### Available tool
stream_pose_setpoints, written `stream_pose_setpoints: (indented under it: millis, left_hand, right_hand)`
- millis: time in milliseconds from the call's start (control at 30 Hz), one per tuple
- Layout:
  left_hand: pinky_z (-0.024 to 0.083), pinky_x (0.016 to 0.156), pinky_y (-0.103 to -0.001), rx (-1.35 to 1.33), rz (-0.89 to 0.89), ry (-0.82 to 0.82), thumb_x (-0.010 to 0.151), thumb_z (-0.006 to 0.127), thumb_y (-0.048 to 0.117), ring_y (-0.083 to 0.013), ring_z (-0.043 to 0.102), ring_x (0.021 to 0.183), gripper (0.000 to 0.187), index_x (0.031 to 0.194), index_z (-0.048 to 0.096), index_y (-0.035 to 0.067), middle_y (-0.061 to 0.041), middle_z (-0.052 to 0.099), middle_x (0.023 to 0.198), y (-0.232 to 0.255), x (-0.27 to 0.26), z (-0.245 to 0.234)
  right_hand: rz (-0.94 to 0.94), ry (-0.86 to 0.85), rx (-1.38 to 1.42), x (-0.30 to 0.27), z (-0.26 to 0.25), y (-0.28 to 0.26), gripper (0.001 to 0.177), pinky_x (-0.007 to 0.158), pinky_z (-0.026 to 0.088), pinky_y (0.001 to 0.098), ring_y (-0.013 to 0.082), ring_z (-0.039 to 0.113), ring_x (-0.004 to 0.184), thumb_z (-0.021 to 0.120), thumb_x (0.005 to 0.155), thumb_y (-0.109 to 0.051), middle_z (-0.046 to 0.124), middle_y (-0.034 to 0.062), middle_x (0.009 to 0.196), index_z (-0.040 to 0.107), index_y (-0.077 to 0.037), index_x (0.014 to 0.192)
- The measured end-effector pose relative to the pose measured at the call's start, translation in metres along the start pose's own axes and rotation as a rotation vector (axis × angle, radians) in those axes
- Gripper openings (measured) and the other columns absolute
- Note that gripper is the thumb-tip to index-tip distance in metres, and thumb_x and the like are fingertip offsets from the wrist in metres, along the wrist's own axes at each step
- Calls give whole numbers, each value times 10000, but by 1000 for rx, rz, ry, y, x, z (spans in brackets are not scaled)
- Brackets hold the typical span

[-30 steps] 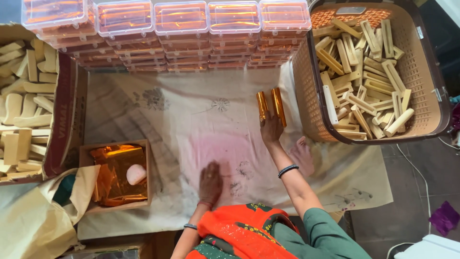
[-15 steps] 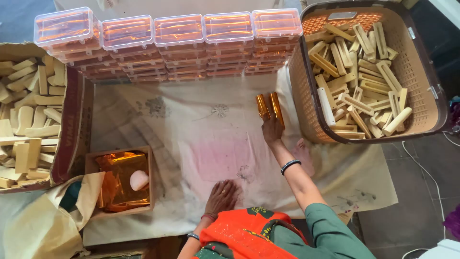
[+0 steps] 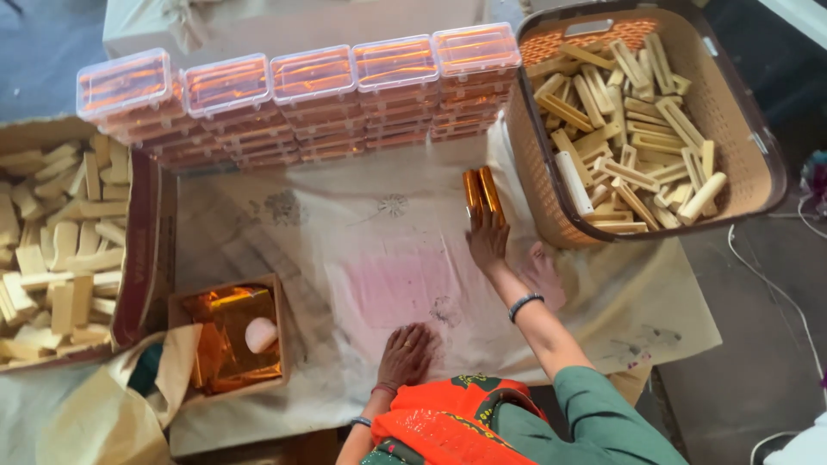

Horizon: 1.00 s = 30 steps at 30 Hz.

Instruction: The person picks up small wooden blocks from a basket, wipes them with a pink cloth, and then wraps them in shiny gold foil. The wrapped blocks are placed into a small cardboard box. The person repeats this process for multiple blocks throughout the video.

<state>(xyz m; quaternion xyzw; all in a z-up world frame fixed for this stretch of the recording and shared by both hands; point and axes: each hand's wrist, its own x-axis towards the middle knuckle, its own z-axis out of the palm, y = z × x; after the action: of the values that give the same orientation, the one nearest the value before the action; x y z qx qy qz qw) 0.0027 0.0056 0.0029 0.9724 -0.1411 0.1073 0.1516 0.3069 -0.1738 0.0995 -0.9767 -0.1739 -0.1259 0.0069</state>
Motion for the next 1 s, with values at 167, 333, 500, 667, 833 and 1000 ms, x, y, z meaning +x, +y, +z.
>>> stream_pose_setpoints:
  millis: [167,333,500,667,833,1000]
  left_hand:
    - [221,1208,-480,-81,-3,-92,968,560,421,-276,340,1480,629,1528,472,150,-78,427,1589,-5,3,-10]
    - [191,1198,-490,-88,102,-98,920,592,454,-315,292,1492,681,1529,442,191,-120,375,1610,-6,2,-30]
    - [271,1219,-454,-417,107,-511,878,669,512,-276,323,1508,475,1272,711,249,-44,482,1575,-3,0,-53]
    - [488,1047,-363,-990,-187,-588,899,694,490,-241,600,1234,459,1169,783,130,-58,744,1275,-27,-18,14]
    - [590,824,-303,-1490,-642,-580,971,587,471,-154,741,901,500,1241,733,76,-52,805,1073,-46,-18,9]
    - [564,673,-351,-1418,-1167,-423,1019,507,425,-226,749,775,467,1233,712,64,-114,792,956,-47,-4,20]
  right_hand:
    - [-169,160,134,-118,44,3,582,1128,324,616,328,380,1459,608,938,-336,426,113,1573,521,-133,1476]
    - [-160,16,213,-203,7,-13,536,1124,333,557,310,408,1435,614,944,-318,464,101,1571,547,-124,1439]
    - [-468,-127,419,-242,-14,-9,568,1030,365,531,326,436,1386,707,832,-313,508,129,1487,618,-128,1361]
    - [-68,112,239,-191,-8,55,558,1028,402,544,318,438,1396,754,781,-259,503,104,1509,621,-202,1320]
    - [378,-9,168,-141,-22,92,800,954,374,610,396,341,1434,843,714,-316,392,96,1574,547,-230,1453]
    - [48,65,536,-179,77,93,452,1041,514,380,256,614,1235,662,888,-87,665,-23,1395,707,-233,1313]
